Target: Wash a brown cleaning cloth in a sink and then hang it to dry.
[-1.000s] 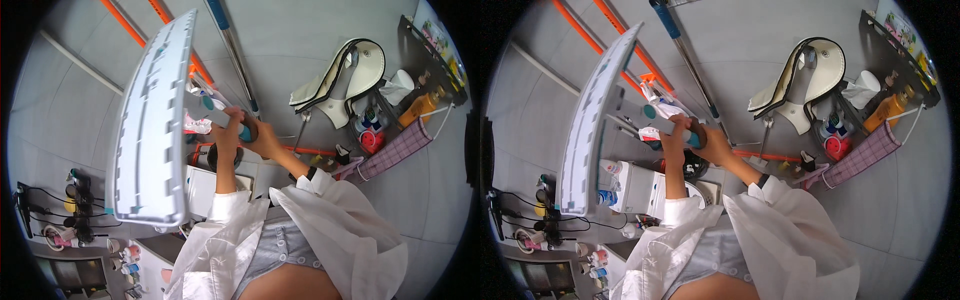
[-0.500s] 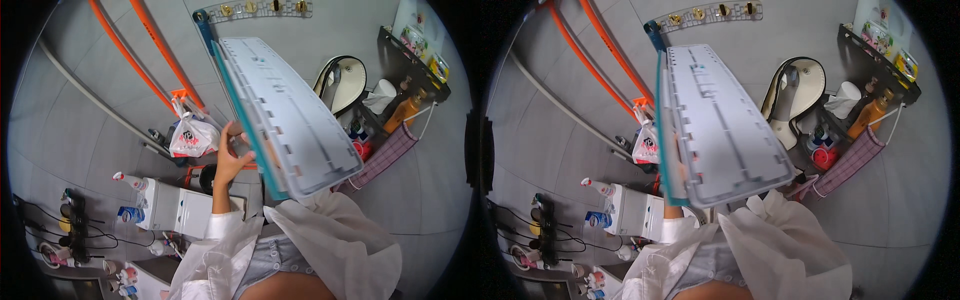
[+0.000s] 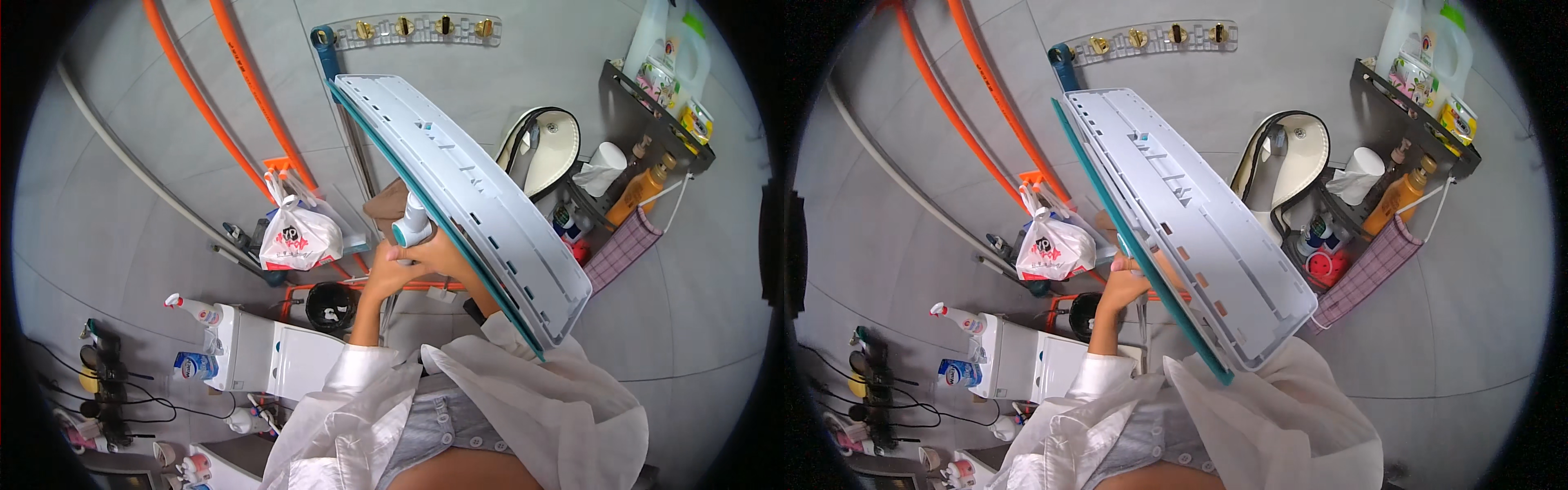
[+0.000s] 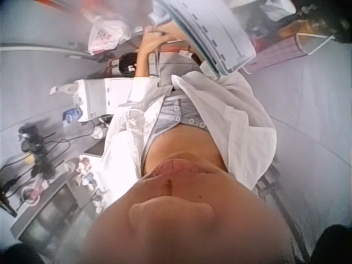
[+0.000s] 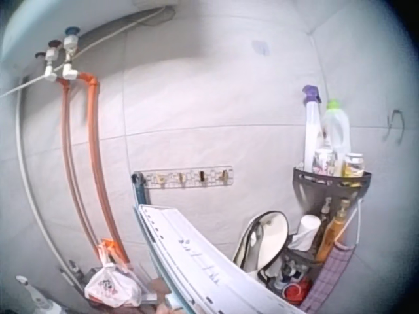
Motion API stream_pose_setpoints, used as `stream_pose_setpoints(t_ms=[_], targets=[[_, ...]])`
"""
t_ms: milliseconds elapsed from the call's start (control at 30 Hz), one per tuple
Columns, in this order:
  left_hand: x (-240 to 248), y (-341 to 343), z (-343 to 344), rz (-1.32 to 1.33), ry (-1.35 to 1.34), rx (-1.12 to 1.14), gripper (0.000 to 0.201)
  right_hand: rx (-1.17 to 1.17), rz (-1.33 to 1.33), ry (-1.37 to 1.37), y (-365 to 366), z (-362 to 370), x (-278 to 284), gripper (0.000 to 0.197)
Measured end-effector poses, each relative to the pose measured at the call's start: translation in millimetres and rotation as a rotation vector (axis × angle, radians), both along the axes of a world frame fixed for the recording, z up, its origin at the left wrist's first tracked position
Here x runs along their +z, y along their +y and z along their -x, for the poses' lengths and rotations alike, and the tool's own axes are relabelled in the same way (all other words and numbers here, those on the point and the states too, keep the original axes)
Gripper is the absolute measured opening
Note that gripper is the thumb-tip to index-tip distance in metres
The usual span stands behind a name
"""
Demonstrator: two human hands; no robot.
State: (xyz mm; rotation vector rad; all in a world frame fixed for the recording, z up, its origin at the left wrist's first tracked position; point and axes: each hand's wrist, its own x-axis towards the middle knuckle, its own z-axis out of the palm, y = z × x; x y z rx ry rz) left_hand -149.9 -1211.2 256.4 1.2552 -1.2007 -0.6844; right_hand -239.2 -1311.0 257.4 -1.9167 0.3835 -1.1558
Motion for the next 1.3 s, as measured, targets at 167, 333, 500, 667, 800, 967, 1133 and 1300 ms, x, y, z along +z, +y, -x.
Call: stream_pose_setpoints(t_ms=[167, 333, 500, 667, 800, 967, 1133, 1300], targets=[[-20, -7, -3, -0.047, -0.119, 0.153, 0.021, -0.047, 0.046, -0.017, -1, 3, 0, 0.046], [-11, -12, 12, 0.08, -0.076, 0.16, 0.012, -0.11, 0.073, -0.021, -1, 15, -4, 0.046], [-47, -22, 12, 0.107, -0.269, 0.13, 0.011, -0.165, 0.106, -0.018, 5, 31, -13, 0.046], [-54, -27, 24, 0.044, -0.135, 0.087, 0.016, -0.232, 0.133, -0.011, 8, 50, -22, 0.047], [-35, -24, 32, 0.033, -0.236, 0.087, 0.02, -0.299, 0.168, -0.01, 8, 65, -27, 0.047], [-34, -29, 44, -0.01, -0.234, 0.194, 0.018, -0.399, 0.295, -0.027, 7, 79, -33, 0.047], [-60, -38, 57, -0.078, -0.246, 0.148, 0.022, -0.395, 0.203, 0.054, 20, 105, -18, 0.045], [-67, -35, 94, 0.005, -0.218, 0.024, 0.02, -0.333, -0.198, 0.141, 42, 135, -2, 0.048]])
